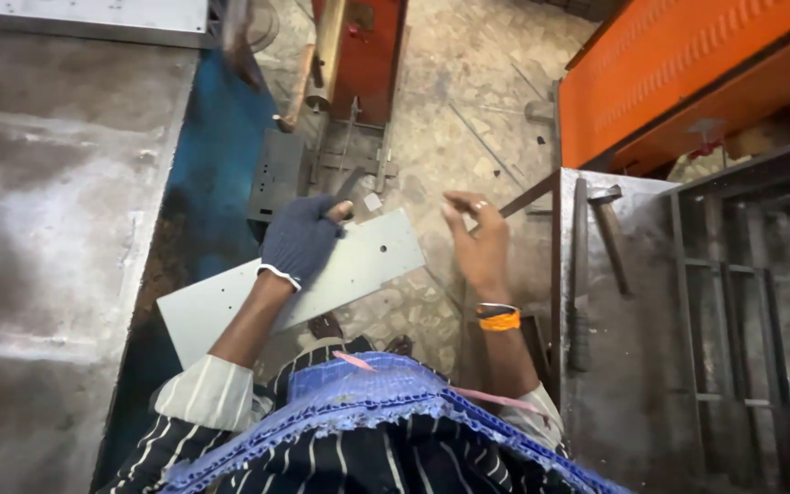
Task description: The recorder is fabricating metal enclosures by spot welding sheet metal parts, smoothing edges with a file, and using a hammer for structural adjustments.
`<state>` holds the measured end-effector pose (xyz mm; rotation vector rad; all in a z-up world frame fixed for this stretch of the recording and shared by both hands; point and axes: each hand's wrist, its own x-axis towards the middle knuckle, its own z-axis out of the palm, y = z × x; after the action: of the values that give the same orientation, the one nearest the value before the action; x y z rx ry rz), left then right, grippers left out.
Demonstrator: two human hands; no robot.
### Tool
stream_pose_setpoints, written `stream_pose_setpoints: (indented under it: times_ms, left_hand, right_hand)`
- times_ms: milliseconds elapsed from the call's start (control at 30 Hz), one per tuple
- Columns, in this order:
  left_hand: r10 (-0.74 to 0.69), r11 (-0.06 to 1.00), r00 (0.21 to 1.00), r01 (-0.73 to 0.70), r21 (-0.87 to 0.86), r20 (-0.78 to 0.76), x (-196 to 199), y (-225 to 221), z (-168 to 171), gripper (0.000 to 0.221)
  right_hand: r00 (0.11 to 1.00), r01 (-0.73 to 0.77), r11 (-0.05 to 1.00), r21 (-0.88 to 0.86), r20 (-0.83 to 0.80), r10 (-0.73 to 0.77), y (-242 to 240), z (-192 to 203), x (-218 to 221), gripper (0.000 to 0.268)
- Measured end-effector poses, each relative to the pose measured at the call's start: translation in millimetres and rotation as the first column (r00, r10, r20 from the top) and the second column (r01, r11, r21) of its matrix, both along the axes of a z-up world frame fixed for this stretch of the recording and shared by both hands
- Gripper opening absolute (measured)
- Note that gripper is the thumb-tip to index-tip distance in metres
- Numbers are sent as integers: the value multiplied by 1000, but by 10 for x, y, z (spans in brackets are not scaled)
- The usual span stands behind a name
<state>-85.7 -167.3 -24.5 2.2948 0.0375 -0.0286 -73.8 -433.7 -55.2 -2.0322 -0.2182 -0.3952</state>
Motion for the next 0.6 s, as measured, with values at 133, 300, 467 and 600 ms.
stream_pose_setpoints:
  times_ms: [133, 300, 467, 600]
  left_hand:
    - [3, 998, 1000, -4, -62, -14, -13, -148, -2, 40]
    - [-1, 966, 999, 10, -260, 36, 1, -281, -270, 41]
    - [-59, 979, 990, 82, -187, 125, 41, -414, -366, 41]
    - [1, 977, 1000, -4, -211, -13, 14, -549, -245, 45]
  right_hand:
    - [964, 108, 992, -58, -239, -119, -836, -923, -147, 20]
    - [910, 189, 874, -447, -254, -327, -1663, -1473, -505, 19]
    - [775, 481, 645, -593, -56, -629, -2366, -1742, -265, 30]
    - [597, 599, 357, -717, 102, -796, -2955, -2100, 30, 49]
